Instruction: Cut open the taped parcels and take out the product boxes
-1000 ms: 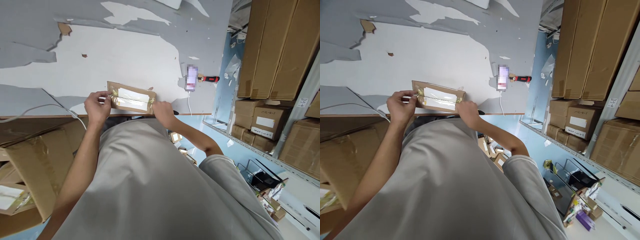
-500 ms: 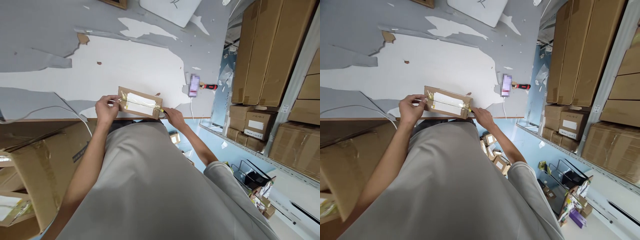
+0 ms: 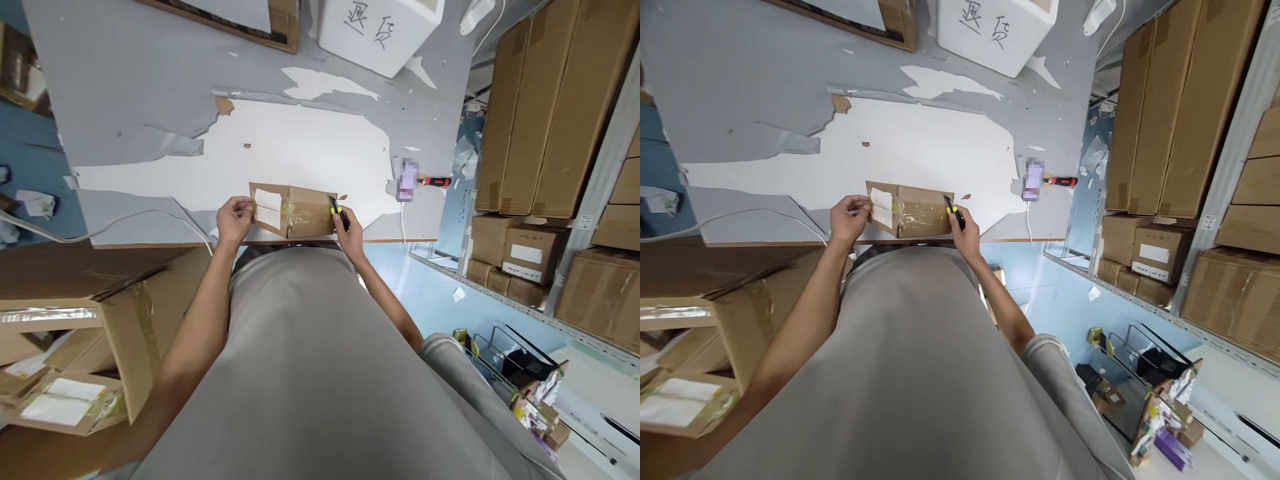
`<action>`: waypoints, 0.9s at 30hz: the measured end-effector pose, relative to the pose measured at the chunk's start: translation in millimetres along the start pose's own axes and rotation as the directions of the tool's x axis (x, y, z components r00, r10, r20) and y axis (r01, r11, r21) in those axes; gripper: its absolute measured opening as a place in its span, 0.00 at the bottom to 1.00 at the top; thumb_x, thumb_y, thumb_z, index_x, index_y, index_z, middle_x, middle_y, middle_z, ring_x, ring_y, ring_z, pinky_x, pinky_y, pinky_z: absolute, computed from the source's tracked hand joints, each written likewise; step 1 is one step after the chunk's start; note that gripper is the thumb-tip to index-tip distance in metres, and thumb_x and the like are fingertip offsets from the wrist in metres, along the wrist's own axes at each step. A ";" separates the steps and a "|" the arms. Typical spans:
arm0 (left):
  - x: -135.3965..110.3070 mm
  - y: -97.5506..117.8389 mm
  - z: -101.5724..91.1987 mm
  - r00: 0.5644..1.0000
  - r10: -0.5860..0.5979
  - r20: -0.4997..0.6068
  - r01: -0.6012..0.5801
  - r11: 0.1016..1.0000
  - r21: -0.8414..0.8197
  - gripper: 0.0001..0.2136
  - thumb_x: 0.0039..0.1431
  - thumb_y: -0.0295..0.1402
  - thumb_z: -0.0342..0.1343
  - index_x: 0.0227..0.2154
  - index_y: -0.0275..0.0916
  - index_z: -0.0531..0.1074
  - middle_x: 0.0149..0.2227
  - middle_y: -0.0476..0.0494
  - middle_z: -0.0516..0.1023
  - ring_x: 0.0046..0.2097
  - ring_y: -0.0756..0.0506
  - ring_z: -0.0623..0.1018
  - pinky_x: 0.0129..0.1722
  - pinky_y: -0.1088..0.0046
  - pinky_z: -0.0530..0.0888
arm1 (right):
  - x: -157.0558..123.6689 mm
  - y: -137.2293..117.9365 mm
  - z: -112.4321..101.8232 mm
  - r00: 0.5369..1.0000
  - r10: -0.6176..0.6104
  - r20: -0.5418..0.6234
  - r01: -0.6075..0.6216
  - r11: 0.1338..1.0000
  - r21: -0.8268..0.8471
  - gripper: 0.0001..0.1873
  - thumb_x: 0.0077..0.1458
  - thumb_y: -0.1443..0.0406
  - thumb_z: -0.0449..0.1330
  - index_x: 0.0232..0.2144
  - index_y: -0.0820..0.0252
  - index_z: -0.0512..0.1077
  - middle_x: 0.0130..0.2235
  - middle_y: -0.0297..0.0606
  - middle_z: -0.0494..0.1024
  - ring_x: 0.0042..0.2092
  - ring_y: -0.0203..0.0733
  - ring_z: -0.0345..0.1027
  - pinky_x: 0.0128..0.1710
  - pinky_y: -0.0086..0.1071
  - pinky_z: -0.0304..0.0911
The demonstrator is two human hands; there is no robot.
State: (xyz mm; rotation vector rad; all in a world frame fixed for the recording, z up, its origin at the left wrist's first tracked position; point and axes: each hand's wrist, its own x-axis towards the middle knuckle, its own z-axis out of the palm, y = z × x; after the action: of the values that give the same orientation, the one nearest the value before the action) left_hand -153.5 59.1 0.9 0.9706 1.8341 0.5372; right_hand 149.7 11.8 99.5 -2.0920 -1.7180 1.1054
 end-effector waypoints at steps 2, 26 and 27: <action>3.7 -0.2 8.4 0.999 -0.003 0.054 0.002 1.000 0.011 0.10 0.60 0.31 0.58 0.44 0.42 0.75 0.51 0.39 0.89 0.54 0.43 0.86 0.59 0.67 0.81 | 1.9 -15.9 -8.9 0.997 -0.015 -0.073 0.014 1.000 -0.017 0.29 0.86 0.53 0.41 0.70 0.60 0.72 0.62 0.52 0.86 0.61 0.48 0.81 0.62 0.38 0.77; 8.7 87.7 -29.9 0.863 0.361 0.354 -0.388 0.922 0.006 0.09 0.64 0.42 0.74 0.43 0.46 0.91 0.47 0.44 0.91 0.46 0.37 0.88 0.57 0.56 0.86 | -31.3 -129.8 -4.2 0.996 -0.005 0.088 0.036 0.934 -0.355 0.30 0.88 0.59 0.43 0.79 0.57 0.71 0.68 0.52 0.85 0.68 0.53 0.81 0.66 0.40 0.76; 10.6 86.3 -30.2 0.859 0.361 0.364 -0.390 0.921 0.009 0.09 0.64 0.43 0.74 0.43 0.46 0.91 0.47 0.44 0.91 0.46 0.37 0.88 0.57 0.55 0.86 | -33.5 -136.4 2.5 0.992 0.002 0.126 0.043 0.936 -0.350 0.29 0.89 0.58 0.44 0.79 0.57 0.71 0.68 0.51 0.85 0.68 0.53 0.82 0.65 0.39 0.76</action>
State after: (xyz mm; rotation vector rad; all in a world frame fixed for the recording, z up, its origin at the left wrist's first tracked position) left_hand -149.5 119.8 69.9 1.4013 1.3532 0.4816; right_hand 44.7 20.7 192.4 -2.2389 -2.1301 1.0005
